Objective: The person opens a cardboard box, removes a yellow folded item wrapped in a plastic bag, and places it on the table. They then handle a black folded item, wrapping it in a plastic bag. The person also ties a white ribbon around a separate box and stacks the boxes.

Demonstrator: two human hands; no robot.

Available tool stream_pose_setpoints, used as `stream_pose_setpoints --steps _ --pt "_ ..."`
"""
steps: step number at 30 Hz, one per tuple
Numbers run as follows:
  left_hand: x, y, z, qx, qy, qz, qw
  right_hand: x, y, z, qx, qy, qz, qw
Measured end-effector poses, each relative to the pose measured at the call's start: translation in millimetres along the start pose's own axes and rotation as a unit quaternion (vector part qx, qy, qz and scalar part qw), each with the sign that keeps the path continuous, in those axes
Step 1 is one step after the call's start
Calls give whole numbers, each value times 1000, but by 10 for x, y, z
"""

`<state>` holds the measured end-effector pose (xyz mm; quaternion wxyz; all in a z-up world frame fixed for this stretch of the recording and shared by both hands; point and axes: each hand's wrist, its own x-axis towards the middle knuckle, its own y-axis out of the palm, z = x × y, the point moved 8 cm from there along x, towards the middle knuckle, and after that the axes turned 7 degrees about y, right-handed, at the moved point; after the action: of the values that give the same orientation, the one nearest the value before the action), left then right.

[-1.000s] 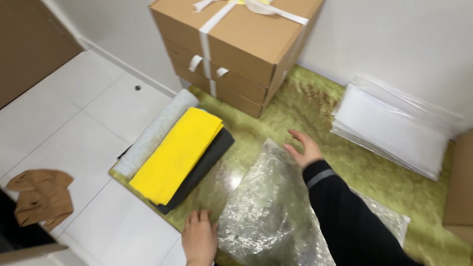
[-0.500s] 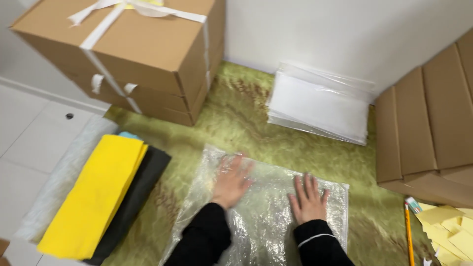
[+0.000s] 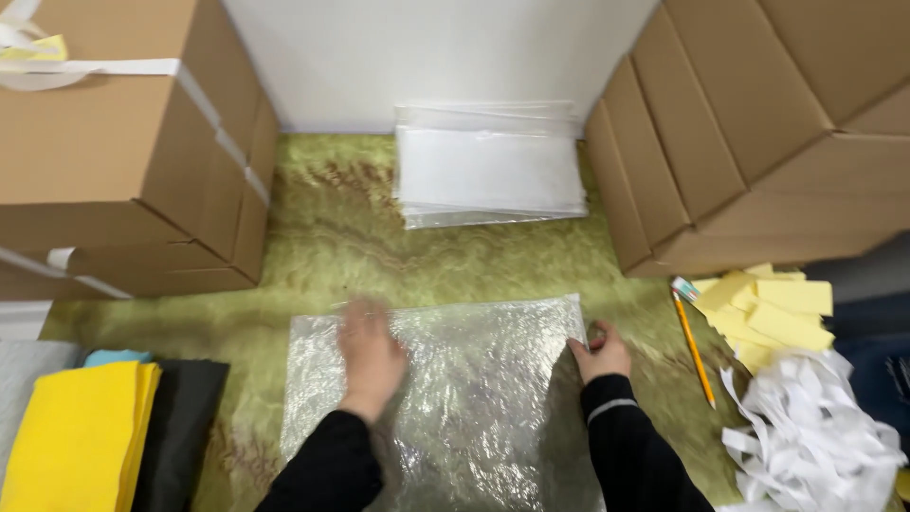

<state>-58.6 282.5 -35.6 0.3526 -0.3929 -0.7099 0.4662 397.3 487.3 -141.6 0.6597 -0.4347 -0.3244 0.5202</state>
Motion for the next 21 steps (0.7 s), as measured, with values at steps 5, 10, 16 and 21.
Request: stream_pose_setpoints --steps 5,10,16,21 --pt "396 559 -1766 -241 192 86 947 279 824 -512 100 160 166 968" --pt "816 1054 -2615 -293 188 156 924 -115 278 -64 289 129 241 918" --pt "935 1119 -2770 -347 147 195 905 56 -43 258 394 83 225 887" --pt "874 744 -2774 -395 111 229 883 236 -192 673 412 59 213 884"
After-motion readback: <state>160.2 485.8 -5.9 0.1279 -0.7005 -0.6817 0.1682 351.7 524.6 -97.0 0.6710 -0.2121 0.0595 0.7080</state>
